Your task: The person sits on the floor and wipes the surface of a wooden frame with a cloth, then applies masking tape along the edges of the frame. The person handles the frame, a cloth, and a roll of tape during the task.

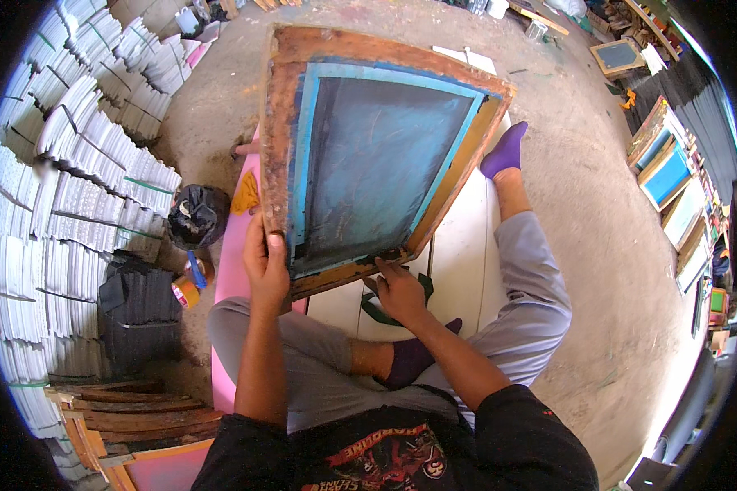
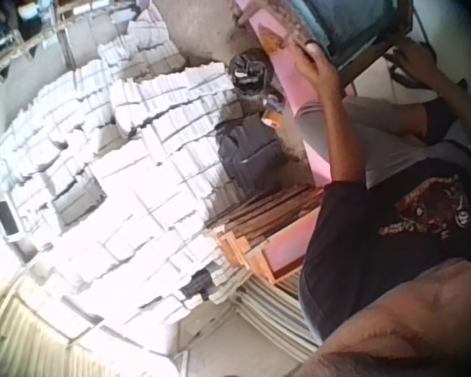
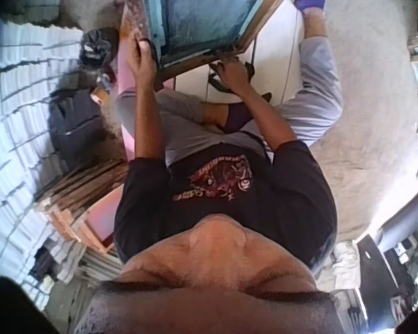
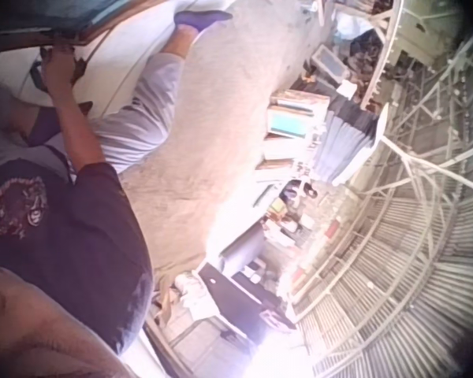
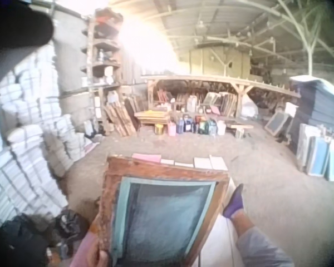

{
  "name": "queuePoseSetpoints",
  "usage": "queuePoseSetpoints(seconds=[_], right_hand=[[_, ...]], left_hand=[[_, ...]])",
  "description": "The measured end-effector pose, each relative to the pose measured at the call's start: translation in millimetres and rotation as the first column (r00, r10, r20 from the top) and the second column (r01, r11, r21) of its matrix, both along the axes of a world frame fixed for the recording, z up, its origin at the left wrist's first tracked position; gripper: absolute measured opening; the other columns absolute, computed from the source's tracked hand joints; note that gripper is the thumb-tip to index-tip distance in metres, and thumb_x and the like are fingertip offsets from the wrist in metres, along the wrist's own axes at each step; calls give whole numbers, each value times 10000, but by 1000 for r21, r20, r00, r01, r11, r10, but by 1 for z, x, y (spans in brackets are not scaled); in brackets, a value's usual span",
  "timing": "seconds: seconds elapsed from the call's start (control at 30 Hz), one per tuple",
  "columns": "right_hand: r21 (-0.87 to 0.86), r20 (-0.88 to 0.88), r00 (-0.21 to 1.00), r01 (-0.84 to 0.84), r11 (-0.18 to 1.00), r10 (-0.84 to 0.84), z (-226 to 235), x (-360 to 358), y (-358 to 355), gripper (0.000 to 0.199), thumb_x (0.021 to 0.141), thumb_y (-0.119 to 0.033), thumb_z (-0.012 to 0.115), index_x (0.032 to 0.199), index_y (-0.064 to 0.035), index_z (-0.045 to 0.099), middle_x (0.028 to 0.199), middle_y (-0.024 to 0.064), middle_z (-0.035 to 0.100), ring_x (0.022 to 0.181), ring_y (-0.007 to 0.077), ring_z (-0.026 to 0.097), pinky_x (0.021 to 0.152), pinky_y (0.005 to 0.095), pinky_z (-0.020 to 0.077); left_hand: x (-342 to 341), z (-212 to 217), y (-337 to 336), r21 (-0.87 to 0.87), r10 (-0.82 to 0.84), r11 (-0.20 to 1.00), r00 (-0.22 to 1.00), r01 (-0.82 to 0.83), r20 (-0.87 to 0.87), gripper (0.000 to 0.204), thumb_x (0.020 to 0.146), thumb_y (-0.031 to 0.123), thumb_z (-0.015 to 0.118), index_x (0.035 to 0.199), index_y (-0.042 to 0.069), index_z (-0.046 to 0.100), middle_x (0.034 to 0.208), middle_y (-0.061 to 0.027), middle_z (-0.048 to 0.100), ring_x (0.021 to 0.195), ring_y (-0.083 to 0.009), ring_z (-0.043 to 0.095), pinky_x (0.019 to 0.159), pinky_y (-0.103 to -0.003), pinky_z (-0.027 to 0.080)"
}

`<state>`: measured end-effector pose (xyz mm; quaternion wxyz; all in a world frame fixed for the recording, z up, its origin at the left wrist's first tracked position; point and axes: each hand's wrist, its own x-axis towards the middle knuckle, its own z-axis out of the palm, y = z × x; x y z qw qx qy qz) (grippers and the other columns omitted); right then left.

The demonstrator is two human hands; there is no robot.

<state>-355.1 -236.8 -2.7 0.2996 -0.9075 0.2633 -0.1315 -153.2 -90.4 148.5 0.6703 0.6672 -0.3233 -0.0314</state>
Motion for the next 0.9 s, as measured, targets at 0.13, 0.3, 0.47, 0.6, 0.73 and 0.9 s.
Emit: queuePoseSetpoints(seconds=[0.13,0.3,0.47,0.6,0.73,0.9], right_hand=[[-58,84,996,2,998,3,19,7,4,306,900,-212,671,1164,-64,715,1038,168,690,899,368,678,795,447,566],[-110,36,996,-76,991,81,27,24,-10,224,864,-256,722,952,-55,763,928,146,689,855,358,670,760,464,556],[42,-70,995,-69,997,72,38,36,-21,231,851,-238,711,829,-13,761,806,200,688,798,390,674,739,480,544],[77,-54,996,-66,995,70,33,42,-25,218,839,-188,687,797,17,748,741,249,672,725,438,670,726,505,540],[28,-17,995,-103,994,103,32,44,-24,203,827,-169,683,790,20,745,720,254,666,712,442,671,725,516,542],[-43,-137,981,-145,989,138,16,50,-24,186,826,-165,677,811,12,733,804,250,682,773,431,678,739,513,544]], left_hand=[[-10,11,-2,84,-31,996,998,26,61,493,1064,344,471,1366,-45,509,1281,-108,586,1181,-208,540,1022,-343,404],[-25,25,-14,49,-8,999,998,6,55,423,1035,252,532,1333,-48,541,1143,-66,610,1053,-142,543,945,-298,429],[-27,28,-16,71,-57,996,996,52,71,435,1022,251,555,1329,-58,543,1150,-82,601,1059,-158,552,946,-305,434],[-30,30,-20,69,-52,997,989,43,138,452,1016,255,564,1335,-65,538,1170,-114,598,1082,-195,563,965,-327,435],[-28,25,-19,83,-60,996,981,46,186,459,1012,254,570,1338,-68,536,1190,-142,600,1120,-228,567,999,-354,428],[-30,23,-19,56,-54,997,990,47,127,450,1010,229,570,1342,-72,534,1212,-157,597,1149,-246,564,1031,-364,413]])
